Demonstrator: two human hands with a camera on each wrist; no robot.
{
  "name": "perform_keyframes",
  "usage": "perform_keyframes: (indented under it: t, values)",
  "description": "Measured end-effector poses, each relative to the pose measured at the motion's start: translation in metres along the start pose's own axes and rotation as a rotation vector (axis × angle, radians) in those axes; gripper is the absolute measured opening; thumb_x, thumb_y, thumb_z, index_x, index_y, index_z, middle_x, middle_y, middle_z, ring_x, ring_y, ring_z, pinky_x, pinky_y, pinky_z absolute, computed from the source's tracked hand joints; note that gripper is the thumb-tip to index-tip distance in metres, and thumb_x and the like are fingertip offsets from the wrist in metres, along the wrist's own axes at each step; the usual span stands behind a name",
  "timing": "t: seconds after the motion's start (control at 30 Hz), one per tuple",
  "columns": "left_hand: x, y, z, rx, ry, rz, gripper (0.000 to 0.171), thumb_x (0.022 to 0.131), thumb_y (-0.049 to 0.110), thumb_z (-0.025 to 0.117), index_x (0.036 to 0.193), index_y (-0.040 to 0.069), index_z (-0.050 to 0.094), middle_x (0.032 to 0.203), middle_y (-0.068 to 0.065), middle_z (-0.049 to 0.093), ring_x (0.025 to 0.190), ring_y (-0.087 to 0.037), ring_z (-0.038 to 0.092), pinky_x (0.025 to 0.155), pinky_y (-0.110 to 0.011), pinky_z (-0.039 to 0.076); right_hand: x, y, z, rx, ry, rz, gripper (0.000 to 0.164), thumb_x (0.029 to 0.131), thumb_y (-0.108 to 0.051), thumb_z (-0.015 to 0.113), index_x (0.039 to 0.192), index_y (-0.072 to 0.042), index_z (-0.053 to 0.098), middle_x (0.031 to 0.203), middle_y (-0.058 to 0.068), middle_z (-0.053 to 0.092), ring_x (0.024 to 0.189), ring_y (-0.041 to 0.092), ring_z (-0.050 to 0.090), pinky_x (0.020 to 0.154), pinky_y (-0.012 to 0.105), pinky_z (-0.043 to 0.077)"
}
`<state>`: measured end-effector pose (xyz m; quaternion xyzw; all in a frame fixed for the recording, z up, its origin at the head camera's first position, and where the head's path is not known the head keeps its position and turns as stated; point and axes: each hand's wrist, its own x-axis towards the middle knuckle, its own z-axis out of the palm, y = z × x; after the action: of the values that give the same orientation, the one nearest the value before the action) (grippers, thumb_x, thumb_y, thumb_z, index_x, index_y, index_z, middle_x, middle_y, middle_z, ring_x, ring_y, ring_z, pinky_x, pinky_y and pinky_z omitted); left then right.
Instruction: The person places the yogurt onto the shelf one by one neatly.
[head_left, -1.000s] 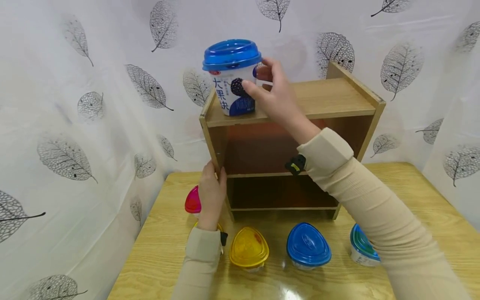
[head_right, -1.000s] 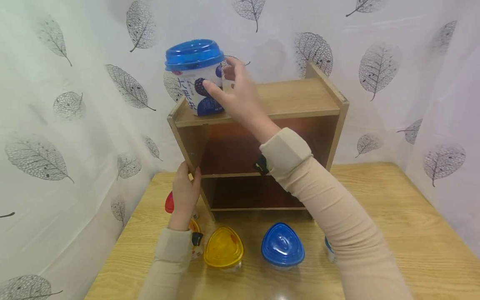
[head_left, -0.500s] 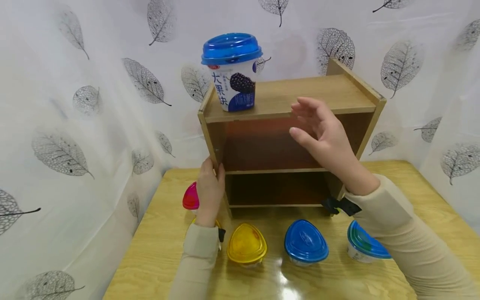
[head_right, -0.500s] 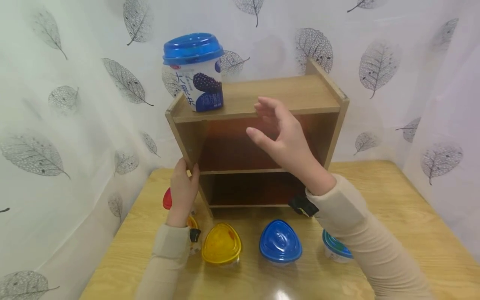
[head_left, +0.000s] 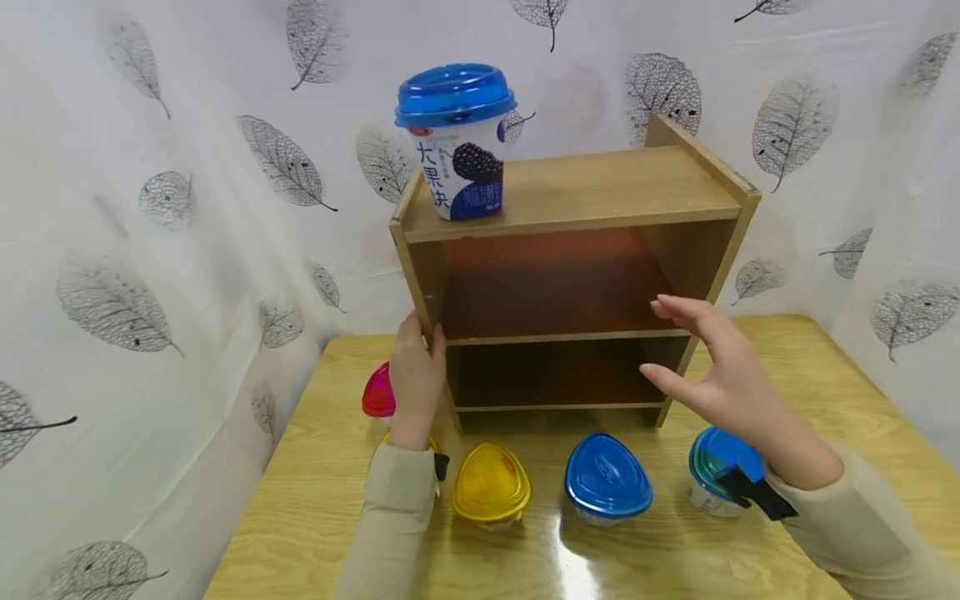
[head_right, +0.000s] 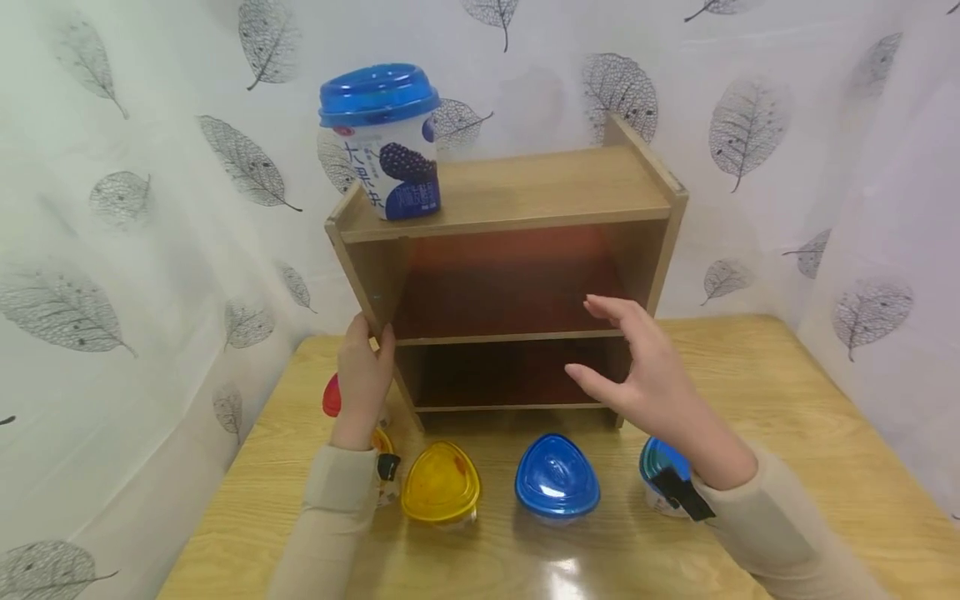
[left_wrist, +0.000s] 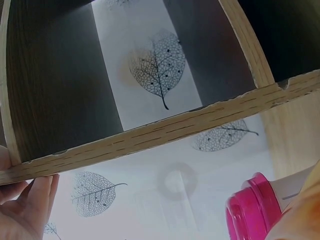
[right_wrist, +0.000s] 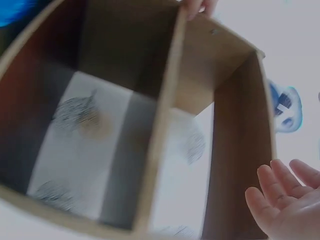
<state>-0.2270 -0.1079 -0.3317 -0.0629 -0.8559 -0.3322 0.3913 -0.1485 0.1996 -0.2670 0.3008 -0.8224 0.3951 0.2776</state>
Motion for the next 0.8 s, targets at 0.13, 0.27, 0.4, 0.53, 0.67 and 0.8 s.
perform_keyframes:
  t: [0.13,0.27,0.4,0.53,0.67,0.8]
  values:
    - [0.0,0.0,0.0,0.002,0.0,-0.01,0.019,0.086,0.012,0.055,0.094,-0.005,0.052,0.086,-0.018,0.056,0.075,-0.032,0.056,0.063,-0.042,0.049,-0.025,0.015,-0.004,-0.073,0.016,0.104,0.069,0.06,0.006,0.075,0.122,0.004,0.044,0.117,0.016,0.05,0.108,-0.005,0.038,0.088,0.007,0.028]
    - [0.0,0.001,0.0,-0.005,-0.005,-0.013,0.019,0.086,0.013,0.055,0.093,-0.005,0.052,0.086,-0.018,0.055,0.075,-0.033,0.055,0.063,-0.043,0.049,-0.046,0.029,-0.007,-0.112,0.029,0.197,0.063,0.064,0.002,0.075,0.12,0.006,0.046,0.113,0.02,0.051,0.104,-0.005,0.038,0.085,0.004,0.027]
    - [0.0,0.001,-0.001,-0.011,-0.004,-0.016,0.019,0.086,0.012,0.054,0.094,-0.005,0.052,0.087,-0.018,0.055,0.074,-0.033,0.055,0.063,-0.043,0.048,-0.066,0.038,-0.009,-0.155,0.004,0.311,0.059,0.071,-0.008,0.072,0.121,0.008,0.044,0.114,0.023,0.049,0.106,0.02,0.043,0.088,0.008,0.027]
    - [0.0,0.001,-0.001,-0.017,-0.002,-0.014,0.021,0.086,0.012,0.054,0.098,-0.006,0.052,0.089,-0.019,0.056,0.077,-0.033,0.056,0.066,-0.043,0.049,-0.084,0.043,-0.009,-0.233,-0.028,0.414,0.062,0.075,-0.017,0.07,0.122,0.01,0.041,0.114,0.026,0.046,0.1,0.039,0.043,0.087,0.042,0.037]
    - [0.0,0.001,0.0,-0.018,0.004,-0.013,0.021,0.086,0.011,0.054,0.099,-0.006,0.053,0.09,-0.019,0.056,0.079,-0.034,0.056,0.068,-0.043,0.048,-0.1,0.045,-0.007,-0.347,-0.035,0.486,0.065,0.074,-0.024,0.071,0.119,0.014,0.041,0.109,0.03,0.046,0.095,0.042,0.042,0.073,0.057,0.036]
    - [0.0,0.0,0.001,-0.031,0.003,-0.01,0.021,0.086,0.011,0.054,0.098,-0.006,0.053,0.089,-0.019,0.056,0.078,-0.034,0.056,0.067,-0.043,0.049,-0.115,0.047,-0.003,-0.487,-0.029,0.536,0.069,0.072,-0.034,0.07,0.112,0.017,0.045,0.105,0.034,0.047,0.095,0.048,0.04,0.074,0.061,0.034]
